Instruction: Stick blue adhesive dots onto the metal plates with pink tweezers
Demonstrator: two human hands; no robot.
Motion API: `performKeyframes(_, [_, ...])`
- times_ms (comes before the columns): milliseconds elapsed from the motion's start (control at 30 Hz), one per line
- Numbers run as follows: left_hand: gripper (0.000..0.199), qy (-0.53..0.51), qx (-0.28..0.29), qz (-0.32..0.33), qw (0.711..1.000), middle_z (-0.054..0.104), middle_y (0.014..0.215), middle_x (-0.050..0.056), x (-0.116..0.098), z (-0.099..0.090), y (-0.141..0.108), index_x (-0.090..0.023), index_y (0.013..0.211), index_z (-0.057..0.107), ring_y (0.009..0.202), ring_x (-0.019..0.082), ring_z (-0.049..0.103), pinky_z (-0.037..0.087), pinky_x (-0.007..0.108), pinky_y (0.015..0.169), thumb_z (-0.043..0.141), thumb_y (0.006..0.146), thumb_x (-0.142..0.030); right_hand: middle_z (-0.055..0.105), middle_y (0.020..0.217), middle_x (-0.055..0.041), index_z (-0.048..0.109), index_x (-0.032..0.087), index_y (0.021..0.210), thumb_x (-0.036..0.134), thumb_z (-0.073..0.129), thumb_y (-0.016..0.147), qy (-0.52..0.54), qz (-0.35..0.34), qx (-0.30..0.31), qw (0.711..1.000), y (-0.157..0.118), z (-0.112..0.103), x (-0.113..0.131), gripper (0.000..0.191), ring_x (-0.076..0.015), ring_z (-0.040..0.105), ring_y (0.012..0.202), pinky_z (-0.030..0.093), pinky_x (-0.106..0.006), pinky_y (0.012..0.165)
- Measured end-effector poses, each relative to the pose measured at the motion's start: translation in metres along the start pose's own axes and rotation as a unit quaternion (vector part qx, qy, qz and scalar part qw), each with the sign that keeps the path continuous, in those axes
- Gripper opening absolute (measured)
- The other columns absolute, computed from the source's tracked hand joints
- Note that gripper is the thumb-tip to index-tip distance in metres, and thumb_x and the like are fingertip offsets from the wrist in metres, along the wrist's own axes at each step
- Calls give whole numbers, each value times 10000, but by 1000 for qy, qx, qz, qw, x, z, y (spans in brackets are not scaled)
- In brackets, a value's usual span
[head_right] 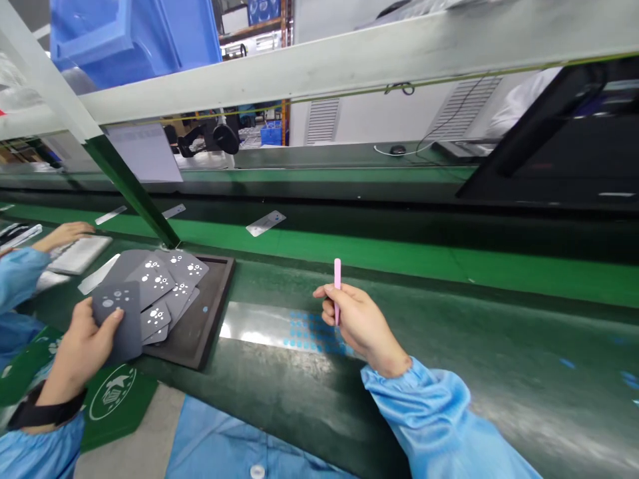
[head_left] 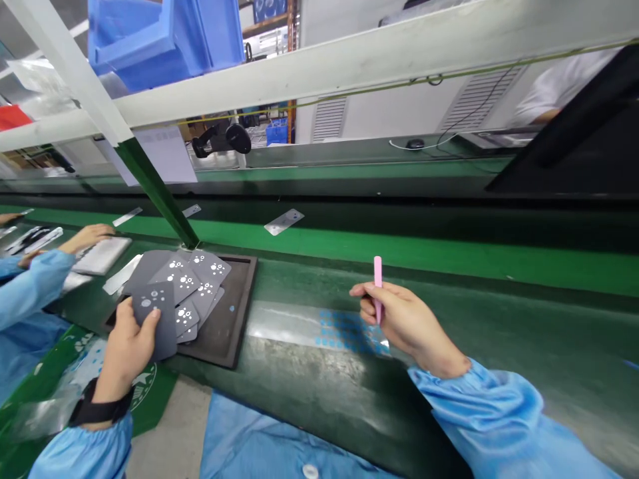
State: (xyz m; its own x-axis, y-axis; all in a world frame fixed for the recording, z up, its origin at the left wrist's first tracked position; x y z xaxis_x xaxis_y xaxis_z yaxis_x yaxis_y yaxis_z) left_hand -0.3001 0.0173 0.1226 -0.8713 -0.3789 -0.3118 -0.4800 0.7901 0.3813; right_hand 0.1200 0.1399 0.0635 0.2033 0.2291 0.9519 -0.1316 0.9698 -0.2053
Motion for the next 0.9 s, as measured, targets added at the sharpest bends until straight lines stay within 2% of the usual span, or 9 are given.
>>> performKeyframes(100, [403,-69,-28,33,997,637,968,94,-37,7,-14,-174,1183,472,840,257,647,522,370,753,408,845,-384,559,551,-19,649,159,659,517,727,621,-9,-3,-12,1000,-4,-3,-7,369,-128,509,496,426,-257,460])
performKeyframes(200, [404,-80,-4,114,990,648,935,97,-89,37,-42,-142,1247,446,775,239,653,529,365,735,385,857,-231,541,514,-4,660,165,664,592,667,633,-102,-14,-63,993,-6,-7,-20,429,-137,506,496,407,-260,468])
performKeyframes(300, [544,-82,87,254,960,633,1113,146,-147,73,-79,-127,1297,431,1010,233,615,509,367,869,303,783,-4,532,505,10,682,171,727,609,582,710,-213,-37,-81,973,-8,-6,-31,449,-144,517,503,386,-253,466])
performKeyframes(400, [646,4,199,277,940,573,1257,147,-182,100,-108,-222,1351,428,1146,297,534,519,440,846,308,772,40,559,527,12,657,179,734,559,542,775,-250,-22,-21,968,-7,5,-41,400,-136,538,491,395,-238,452])
performKeyframes(500, [631,79,283,253,922,522,1321,160,-193,112,-127,-307,1368,420,1165,376,497,539,479,729,378,815,-6,572,521,21,603,180,694,465,550,797,-252,23,32,967,-7,15,-50,308,-115,535,443,412,-221,434])
performKeyframes(567, [582,86,312,260,910,518,1317,166,-193,115,-133,-314,1354,440,1138,390,501,528,494,717,468,826,-71,599,532,25,583,180,722,377,573,793,-245,51,46,967,-7,19,-56,210,-113,565,443,451,-218,459])
performKeyframes(667, [496,74,333,277,898,526,1307,141,-187,115,-132,-301,1289,507,1121,370,502,505,484,748,562,818,-154,635,553,24,551,187,753,272,596,779,-233,76,51,968,-6,21,-65,100,-125,619,478,499,-224,502])
performKeyframes(767, [407,88,346,263,896,527,1310,124,-180,114,-126,-273,1242,544,1100,343,509,483,451,761,557,844,-185,652,559,20,529,198,747,232,591,788,-246,73,46,965,-5,20,-71,82,-133,635,480,506,-222,492])
performKeyframes(900, [349,89,366,240,895,599,1157,112,-178,114,-122,-247,1201,569,1022,313,529,443,427,771,590,853,-263,650,553,27,512,203,753,235,559,828,-263,73,18,962,-4,18,-72,94,-136,642,465,502,-216,467])
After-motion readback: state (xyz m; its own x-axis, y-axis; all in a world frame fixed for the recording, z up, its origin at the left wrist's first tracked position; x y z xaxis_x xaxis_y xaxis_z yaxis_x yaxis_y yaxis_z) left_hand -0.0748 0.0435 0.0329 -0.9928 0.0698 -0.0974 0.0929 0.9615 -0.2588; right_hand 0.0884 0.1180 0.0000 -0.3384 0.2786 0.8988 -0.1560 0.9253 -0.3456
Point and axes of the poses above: each hand's wrist, its own y-axis towards the middle knuckle, its own z-axis out of the palm, x = y × z, the point moved 4 cm from there along y, towards the middle knuckle
